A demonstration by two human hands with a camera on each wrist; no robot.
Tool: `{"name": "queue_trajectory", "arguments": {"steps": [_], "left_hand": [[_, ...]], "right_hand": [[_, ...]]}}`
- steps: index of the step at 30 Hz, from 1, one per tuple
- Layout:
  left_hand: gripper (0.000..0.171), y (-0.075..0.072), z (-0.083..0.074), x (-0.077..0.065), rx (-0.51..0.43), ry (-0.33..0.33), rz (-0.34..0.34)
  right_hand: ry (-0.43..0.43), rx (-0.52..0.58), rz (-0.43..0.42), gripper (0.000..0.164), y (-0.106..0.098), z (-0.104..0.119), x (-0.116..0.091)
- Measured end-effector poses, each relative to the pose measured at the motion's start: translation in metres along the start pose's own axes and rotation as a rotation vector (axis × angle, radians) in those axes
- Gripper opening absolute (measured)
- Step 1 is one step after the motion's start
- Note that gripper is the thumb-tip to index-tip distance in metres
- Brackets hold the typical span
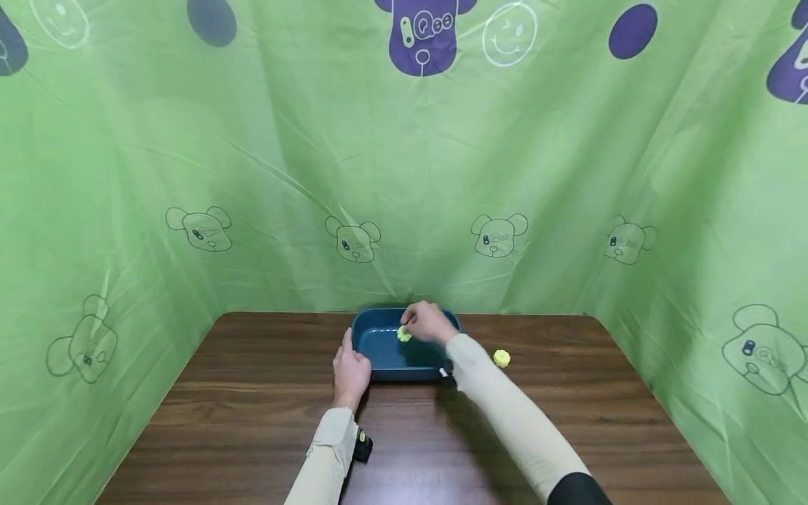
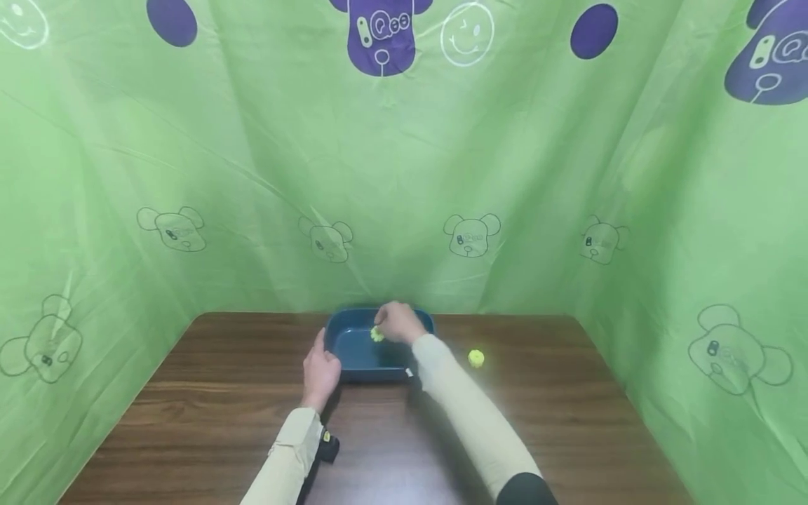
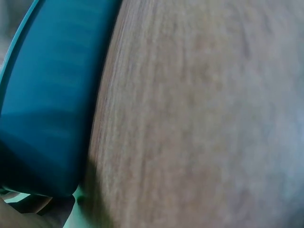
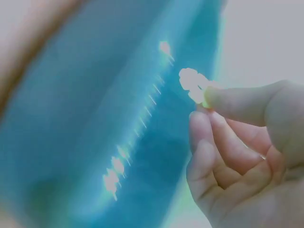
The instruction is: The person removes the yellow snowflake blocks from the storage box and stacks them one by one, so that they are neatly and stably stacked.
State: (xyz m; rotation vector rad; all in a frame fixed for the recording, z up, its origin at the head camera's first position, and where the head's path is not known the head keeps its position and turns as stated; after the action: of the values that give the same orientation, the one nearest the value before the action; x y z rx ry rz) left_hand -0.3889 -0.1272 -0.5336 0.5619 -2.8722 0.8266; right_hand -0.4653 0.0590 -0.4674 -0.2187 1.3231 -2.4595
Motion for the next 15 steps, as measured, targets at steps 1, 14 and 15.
{"name": "queue_trajectory", "arguments": {"steps": [1, 14, 15], "left_hand": [[0.063, 0.0, 0.0, 0.0, -0.003, -0.002, 0.001], [0.065, 0.004, 0.003, 0.0, -0.006, -0.012, 0.041], [0.065, 0.004, 0.002, 0.0, -0.008, -0.012, 0.042]], "right_hand": [[-0.001, 0.028, -0.015, 0.009, -0.013, -0.005, -0.004], [0.182, 0.075, -0.032, 0.016, -0.107, -0.128, -0.078], [0.193, 0.076, -0.021, 0.016, -0.106, -0.138, -0.083]]}}
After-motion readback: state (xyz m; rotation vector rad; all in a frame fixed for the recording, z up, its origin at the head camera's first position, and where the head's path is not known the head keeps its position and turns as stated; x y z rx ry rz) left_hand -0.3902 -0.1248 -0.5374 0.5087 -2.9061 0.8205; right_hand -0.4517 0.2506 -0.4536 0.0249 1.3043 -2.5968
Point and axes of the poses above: each hand's wrist, its own x-axis towards the middle knuckle, its own y-axis out of the palm, z = x × y, the point moved 10 cm from there along x, towards the middle knuckle, and after that the axes turned 2 degrees about z, right-handed, at the moved point
